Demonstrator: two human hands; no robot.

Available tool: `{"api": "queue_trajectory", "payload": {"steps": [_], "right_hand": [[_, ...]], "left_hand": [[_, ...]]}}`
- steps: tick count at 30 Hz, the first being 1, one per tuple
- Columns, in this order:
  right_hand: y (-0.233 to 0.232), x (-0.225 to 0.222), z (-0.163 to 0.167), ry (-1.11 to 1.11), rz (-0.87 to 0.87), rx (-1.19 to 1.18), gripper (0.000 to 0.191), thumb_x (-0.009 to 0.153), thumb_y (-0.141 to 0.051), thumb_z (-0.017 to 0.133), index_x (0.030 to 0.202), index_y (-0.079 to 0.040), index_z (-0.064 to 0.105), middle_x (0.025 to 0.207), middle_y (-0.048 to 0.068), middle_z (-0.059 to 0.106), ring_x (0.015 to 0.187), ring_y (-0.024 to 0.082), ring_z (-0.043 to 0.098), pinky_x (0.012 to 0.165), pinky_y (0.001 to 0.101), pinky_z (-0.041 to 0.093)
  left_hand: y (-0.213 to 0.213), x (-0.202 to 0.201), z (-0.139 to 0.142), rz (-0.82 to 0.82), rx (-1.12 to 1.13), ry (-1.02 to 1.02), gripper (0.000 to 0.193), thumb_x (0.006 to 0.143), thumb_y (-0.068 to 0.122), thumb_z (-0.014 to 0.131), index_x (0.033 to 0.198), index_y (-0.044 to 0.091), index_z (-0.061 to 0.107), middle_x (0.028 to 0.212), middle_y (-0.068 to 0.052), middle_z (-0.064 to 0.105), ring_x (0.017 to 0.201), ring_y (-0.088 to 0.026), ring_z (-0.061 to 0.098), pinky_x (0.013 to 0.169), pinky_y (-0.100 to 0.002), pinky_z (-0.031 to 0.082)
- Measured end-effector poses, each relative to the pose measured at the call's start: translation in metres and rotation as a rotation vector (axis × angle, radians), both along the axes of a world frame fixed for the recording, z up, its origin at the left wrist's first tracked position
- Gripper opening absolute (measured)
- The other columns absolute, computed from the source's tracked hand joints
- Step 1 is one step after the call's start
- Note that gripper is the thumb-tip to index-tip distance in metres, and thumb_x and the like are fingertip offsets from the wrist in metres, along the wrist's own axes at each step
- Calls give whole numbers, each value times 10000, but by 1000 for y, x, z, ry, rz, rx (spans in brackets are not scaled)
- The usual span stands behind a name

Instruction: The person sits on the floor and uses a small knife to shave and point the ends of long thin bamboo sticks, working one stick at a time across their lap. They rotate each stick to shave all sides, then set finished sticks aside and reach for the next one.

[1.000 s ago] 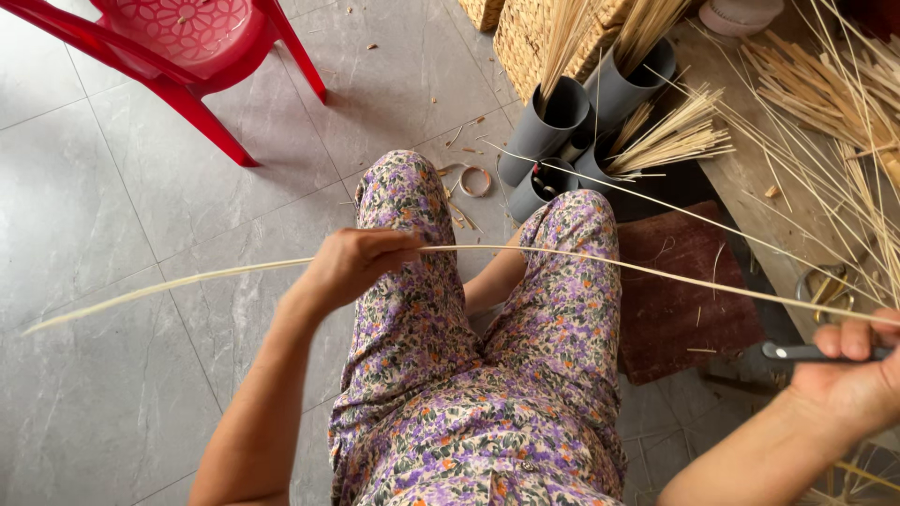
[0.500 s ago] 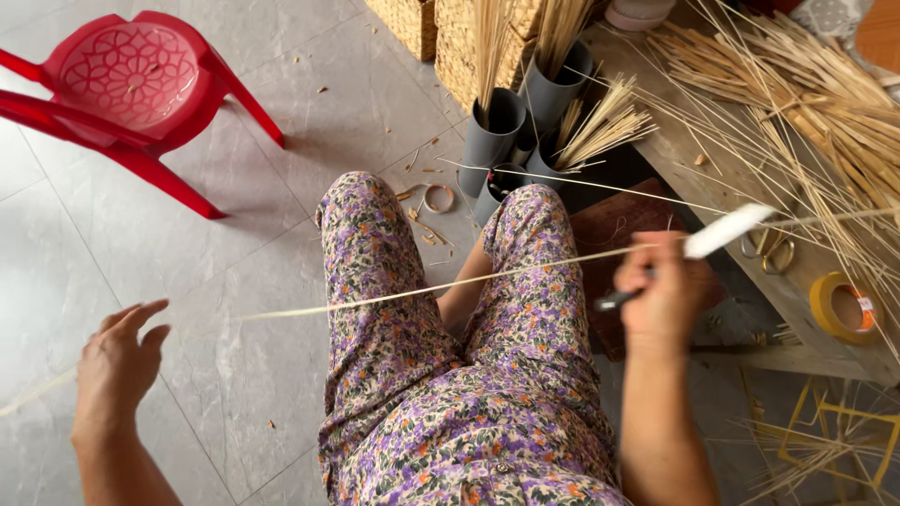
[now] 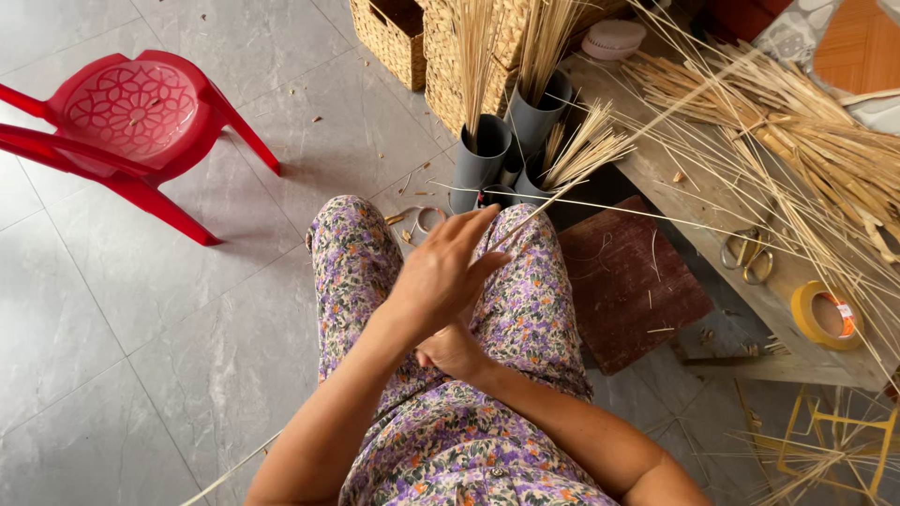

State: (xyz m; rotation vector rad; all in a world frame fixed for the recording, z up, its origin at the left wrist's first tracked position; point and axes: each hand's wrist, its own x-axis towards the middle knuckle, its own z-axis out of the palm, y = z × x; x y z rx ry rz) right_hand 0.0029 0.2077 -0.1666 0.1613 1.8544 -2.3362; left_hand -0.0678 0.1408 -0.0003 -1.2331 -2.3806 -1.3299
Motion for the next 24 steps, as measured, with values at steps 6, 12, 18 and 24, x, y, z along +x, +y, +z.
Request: {"api": "queue_trajectory", "payload": {"steps": [6, 12, 18, 24], "right_hand": [[21, 8, -18, 75, 283, 371, 251, 996, -244, 710, 971, 3, 667, 681, 36, 633, 570, 94, 585, 468, 234, 430], [101, 41, 14, 135, 229, 291, 408, 1046, -435, 535, 1247, -121, 701, 715, -28, 637, 619, 53, 607, 534, 222, 497], [154, 80, 89, 386, -255, 232, 605, 1104, -524, 411, 1390, -27, 605, 717, -27, 537, 609, 41, 451, 537, 209, 391], [150, 90, 163, 585, -361, 123, 580, 1098, -358, 559, 1544, -8, 437, 869, 43, 615, 657, 74, 501, 608, 220, 435]], "left_hand": [[27, -9, -10, -204, 74, -405, 260, 993, 157, 639, 1229, 88, 724, 866, -61, 749, 742, -149, 709, 687, -317, 578], [-37, -10, -16, -24, -106, -582, 279, 991, 128, 589, 1222, 139, 745, 740, -25, 666, 603, -103, 563, 554, -291, 492], [-77, 13, -47, -28, -108, -658, 249, 983, 140, 596, 1175, 78, 742, 759, -21, 682, 649, -102, 602, 598, -289, 516], [-91, 39, -70, -110, -105, -598, 233, 976, 149, 601, 1145, 44, 721, 806, -19, 734, 742, -95, 707, 690, -274, 576]]}}
